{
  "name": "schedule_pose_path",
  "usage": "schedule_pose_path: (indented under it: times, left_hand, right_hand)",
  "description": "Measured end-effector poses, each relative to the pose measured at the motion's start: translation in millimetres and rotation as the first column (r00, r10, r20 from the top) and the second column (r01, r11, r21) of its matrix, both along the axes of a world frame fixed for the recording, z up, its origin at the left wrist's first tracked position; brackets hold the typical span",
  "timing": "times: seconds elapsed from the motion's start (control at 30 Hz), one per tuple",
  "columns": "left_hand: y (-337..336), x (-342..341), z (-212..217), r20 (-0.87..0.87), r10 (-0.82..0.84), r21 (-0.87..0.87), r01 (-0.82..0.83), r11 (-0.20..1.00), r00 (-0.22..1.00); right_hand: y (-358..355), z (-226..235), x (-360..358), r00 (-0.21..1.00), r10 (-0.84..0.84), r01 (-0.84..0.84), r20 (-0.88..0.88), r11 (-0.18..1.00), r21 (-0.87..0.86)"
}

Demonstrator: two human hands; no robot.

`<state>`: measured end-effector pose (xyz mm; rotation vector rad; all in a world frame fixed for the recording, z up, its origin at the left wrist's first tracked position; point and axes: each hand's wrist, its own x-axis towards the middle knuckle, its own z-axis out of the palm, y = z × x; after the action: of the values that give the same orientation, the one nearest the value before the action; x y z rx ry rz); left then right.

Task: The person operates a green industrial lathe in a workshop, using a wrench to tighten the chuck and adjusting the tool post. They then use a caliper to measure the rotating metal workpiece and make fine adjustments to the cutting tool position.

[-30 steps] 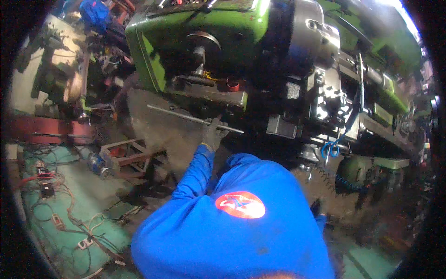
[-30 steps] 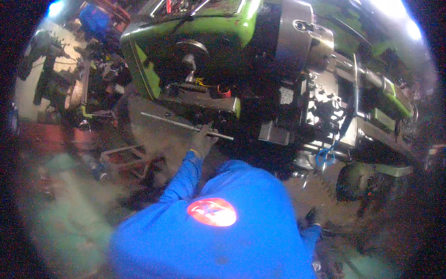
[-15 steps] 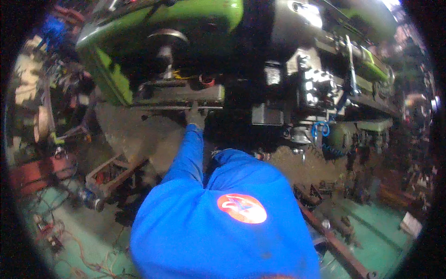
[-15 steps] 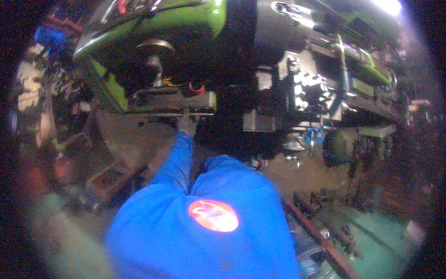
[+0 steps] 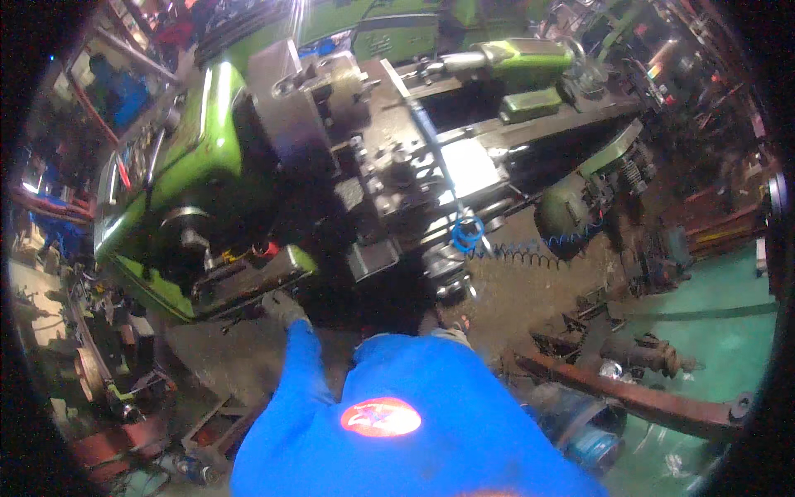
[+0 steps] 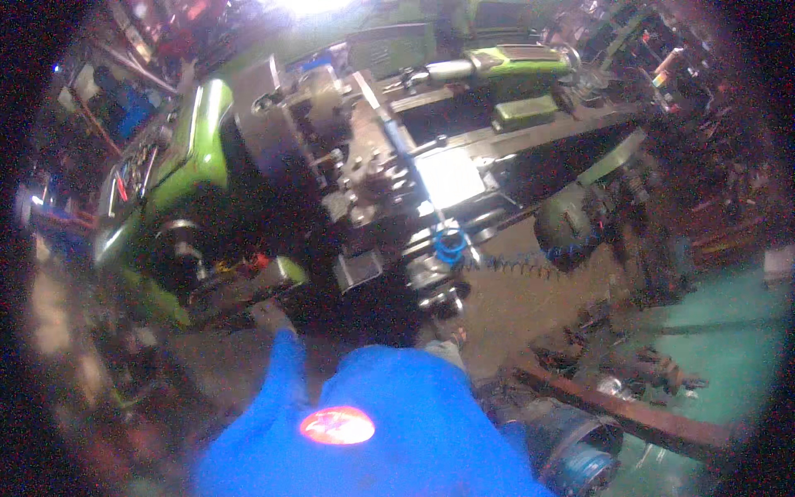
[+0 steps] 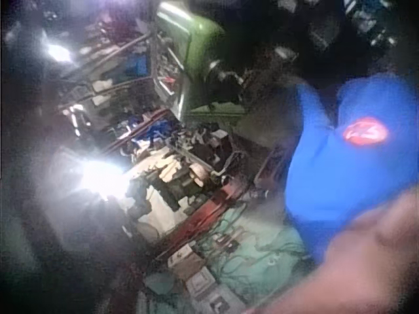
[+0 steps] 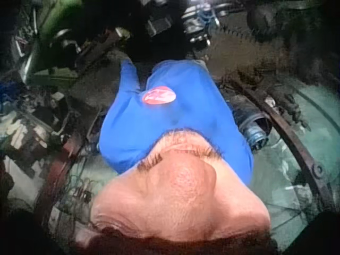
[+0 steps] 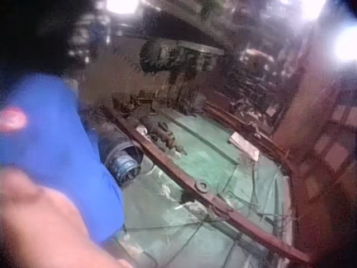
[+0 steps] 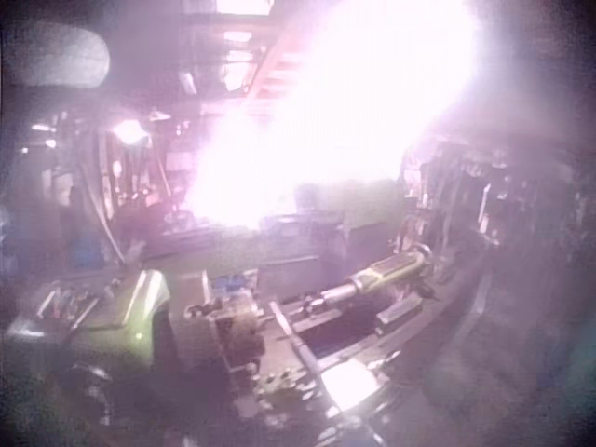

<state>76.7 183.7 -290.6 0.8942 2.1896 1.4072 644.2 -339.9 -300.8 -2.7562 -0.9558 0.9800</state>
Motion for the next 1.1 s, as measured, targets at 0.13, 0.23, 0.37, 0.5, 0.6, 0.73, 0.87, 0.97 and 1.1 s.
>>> schedule_pose_path:
  times: [0.13,0.23,0.37,0.5,0.6,0.73,0.87,0.97,1.1]
  left_hand:
    - [-24.7,95.6,110.7,-0.262,0.046,0.167,-0.002,0.986,0.964]
    - [5.2,168.1,190.7,-0.175,-0.04,0.319,0.095,0.943,0.984]
    - [25.5,284.4,306.7,-0.344,-0.136,0.42,0.282,0.862,0.929]
    - [53.9,343.6,360.5,-0.587,-0.125,0.38,0.409,0.83,0.8]
    - [81.2,352.1,330.5,-0.579,-0.178,0.216,0.36,0.908,0.796]
    - [84.9,365.5,285.6,-0.752,-0.151,0.103,0.341,0.934,0.641]
    - [84.5,376.6,296.1,-0.561,-0.219,0.126,0.344,0.93,0.798]
    - [75.8,382.3,296.3,-0.525,-0.221,0.173,0.357,0.918,0.822]
    - [92.9,383.8,301.6,-0.489,-0.255,0.154,0.37,0.916,0.834]
  right_hand:
    - [-7.0,-28.1,74.7,0.998,0.063,-0.063,-0.006,0.998,0.031]
    - [-7.7,-64.7,122.9,0.992,0.126,-0.123,-0.027,0.987,0.103]
    - [-11.3,-85.6,215.7,0.963,0.271,-0.266,0.002,0.943,0.2]
    - [56.7,-14.2,269.4,0.945,0.318,-0.315,-0.079,0.948,0.051]
    - [73.7,5.5,300.3,0.953,0.273,-0.273,-0.127,0.962,0.023]
    - [86.8,26.8,325.9,0.934,0.334,-0.34,-0.125,0.94,-0.033]
    - [86.6,49.9,347.5,0.893,0.416,-0.434,-0.171,0.896,-0.088]
    - [103.9,94.9,382.5,0.786,0.586,-0.616,-0.196,0.771,-0.165]
    - [153.6,154.0,409.2,0.383,0.92,-0.905,-0.081,0.356,-0.232]
